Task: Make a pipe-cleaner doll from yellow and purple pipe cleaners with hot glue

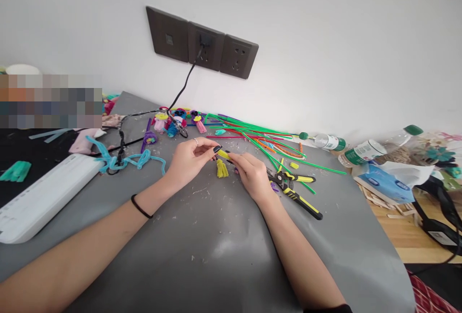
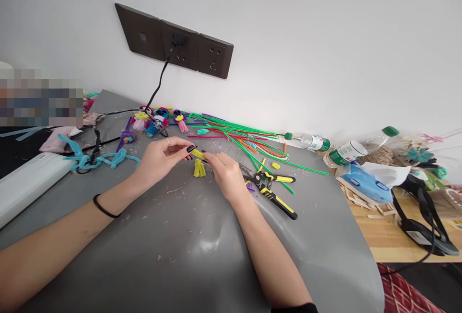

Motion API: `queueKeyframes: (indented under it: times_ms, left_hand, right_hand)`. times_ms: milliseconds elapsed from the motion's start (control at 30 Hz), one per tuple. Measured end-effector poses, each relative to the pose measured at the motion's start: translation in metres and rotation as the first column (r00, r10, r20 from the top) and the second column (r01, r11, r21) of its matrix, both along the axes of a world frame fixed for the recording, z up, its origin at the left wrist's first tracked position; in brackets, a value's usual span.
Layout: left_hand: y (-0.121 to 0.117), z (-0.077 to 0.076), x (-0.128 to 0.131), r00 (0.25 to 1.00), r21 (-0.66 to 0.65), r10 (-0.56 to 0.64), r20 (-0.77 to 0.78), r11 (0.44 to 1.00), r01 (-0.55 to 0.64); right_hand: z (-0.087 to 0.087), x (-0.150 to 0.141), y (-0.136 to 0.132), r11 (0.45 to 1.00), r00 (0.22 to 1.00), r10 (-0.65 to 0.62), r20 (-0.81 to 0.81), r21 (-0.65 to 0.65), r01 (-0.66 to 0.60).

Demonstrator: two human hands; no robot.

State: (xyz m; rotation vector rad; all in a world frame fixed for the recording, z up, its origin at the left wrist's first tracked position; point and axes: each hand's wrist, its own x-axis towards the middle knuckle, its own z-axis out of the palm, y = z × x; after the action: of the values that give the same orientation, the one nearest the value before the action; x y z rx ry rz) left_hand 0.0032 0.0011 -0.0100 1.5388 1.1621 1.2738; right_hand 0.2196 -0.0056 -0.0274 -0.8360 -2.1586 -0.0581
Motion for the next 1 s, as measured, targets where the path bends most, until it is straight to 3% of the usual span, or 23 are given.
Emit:
queueKeyframes:
  times_ms: [100, 300, 433, 567, 700, 900, 1000]
  left_hand:
    - [0.000, -0.001, -0.002, 0.983, 0.213, -0.007, -0.183, 0.976, 0.046]
    - [0.006, -0.007, -0.009, 0.896, 0.527, 0.003, -0.444, 0.809, 0.259]
    - [0.011, -0.009, -0.014, 0.850, 0.562, 0.016, -0.527, 0.757, 0.334]
    - [0.014, -0.007, -0.019, 0.780, 0.521, -0.006, -0.626, 0.741, 0.424]
    - [0.017, -0.006, -0.020, 0.742, 0.547, 0.087, -0.664, 0.733, 0.404]
    - [0.021, -0.007, -0.017, 0.748, 0.672, 0.227, -0.624, 0.646, 0.364]
    - [0.022, -0.009, -0.016, 0.757, 0.676, 0.238, -0.608, 0.655, 0.337]
  right_hand:
    - [-0.003, 0.002, 0.002, 1.000, 1.000, 0.000, -0.028, -0.020, 0.000]
    - [-0.005, 0.004, 0.002, 0.994, 0.998, -0.018, -0.061, -0.108, 0.012]
    - [-0.003, 0.002, 0.001, 0.992, 0.998, -0.037, -0.046, -0.124, 0.031]
    - [-0.003, 0.001, 0.001, 0.987, 0.997, -0.050, -0.065, -0.155, 0.039]
    - [-0.002, -0.003, 0.001, 0.989, 0.995, -0.057, -0.085, -0.139, 0.044]
    - [-0.006, -0.010, 0.003, 0.981, 0.987, -0.110, -0.120, -0.174, 0.088]
    - [-0.007, -0.013, 0.005, 0.975, 0.986, -0.135, -0.093, -0.188, 0.116]
